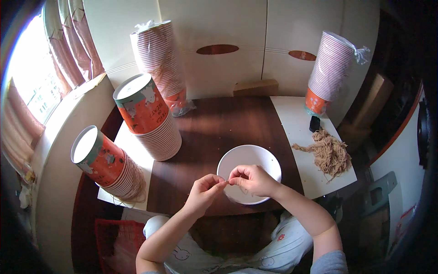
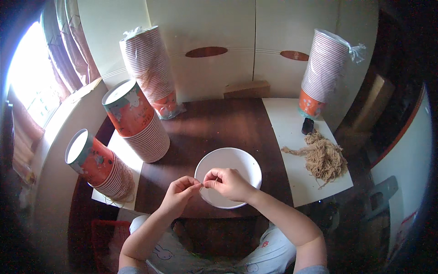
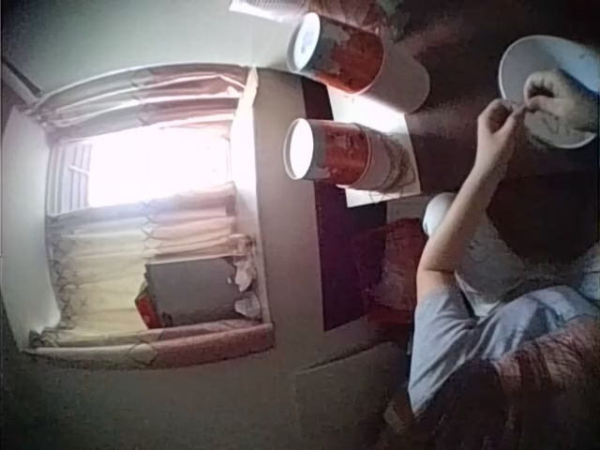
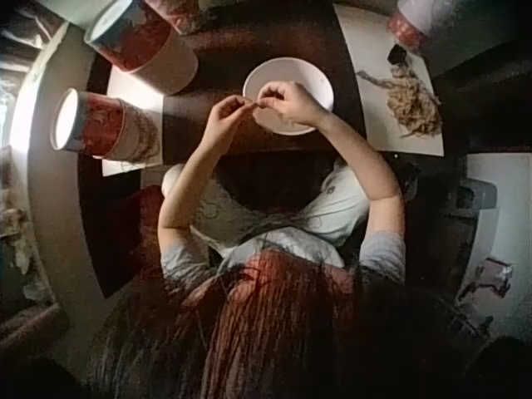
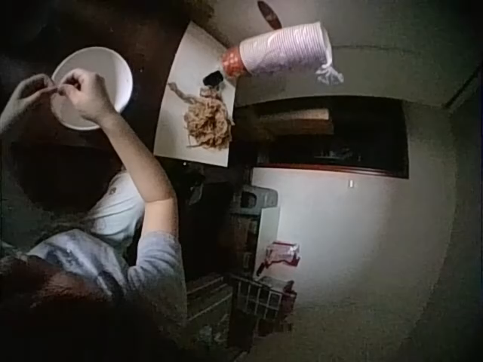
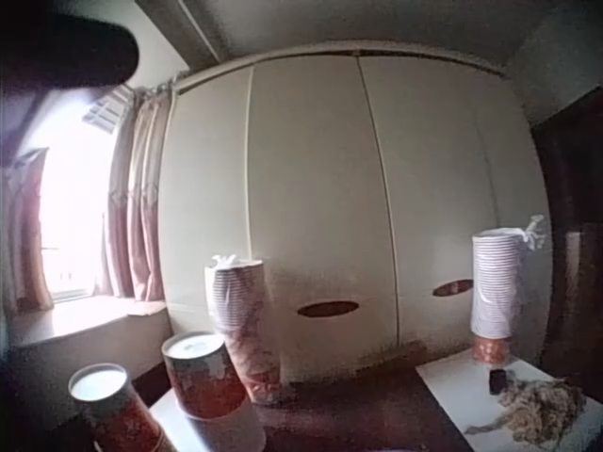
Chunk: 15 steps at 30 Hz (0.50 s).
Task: Tying small loops of string and placing them into a bowl at a desk with paper cups.
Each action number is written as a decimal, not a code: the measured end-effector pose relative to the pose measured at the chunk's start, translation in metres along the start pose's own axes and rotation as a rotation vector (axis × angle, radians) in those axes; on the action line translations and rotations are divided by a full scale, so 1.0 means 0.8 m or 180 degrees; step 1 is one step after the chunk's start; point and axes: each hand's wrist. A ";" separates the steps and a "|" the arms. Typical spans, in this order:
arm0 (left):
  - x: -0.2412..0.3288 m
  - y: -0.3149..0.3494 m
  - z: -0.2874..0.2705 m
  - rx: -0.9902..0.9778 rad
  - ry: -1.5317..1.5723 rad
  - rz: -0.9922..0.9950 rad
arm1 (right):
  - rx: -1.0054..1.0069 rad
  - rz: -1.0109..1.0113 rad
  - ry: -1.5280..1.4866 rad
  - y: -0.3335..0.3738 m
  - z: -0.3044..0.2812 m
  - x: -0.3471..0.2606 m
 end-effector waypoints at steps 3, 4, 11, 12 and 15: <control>-0.003 0.000 0.000 0.0088 -0.0191 0.0172 | 0.0008 0.0169 0.0139 0.001 0.002 -0.006; -0.003 0.000 0.000 0.0086 -0.0191 0.0172 | 0.0010 0.0170 0.0139 0.001 0.003 -0.006; 0.003 0.000 0.002 0.0455 -0.1008 0.0542 | 0.0059 -0.0023 0.0632 0.002 0.005 -0.002; 0.004 0.000 0.002 0.0565 -0.0902 0.0494 | 0.0014 -0.0039 0.0918 0.002 0.006 -0.002; -0.002 -0.003 -0.005 0.0562 -0.0891 0.0435 | 0.0021 -0.0265 0.1089 0.004 0.008 -0.006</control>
Point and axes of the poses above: each hand's wrist, its own y-axis away from the middle knuckle, its own z-axis out of the palm, x = y × z, and after that the axes turned 13 degrees about -y, right-handed
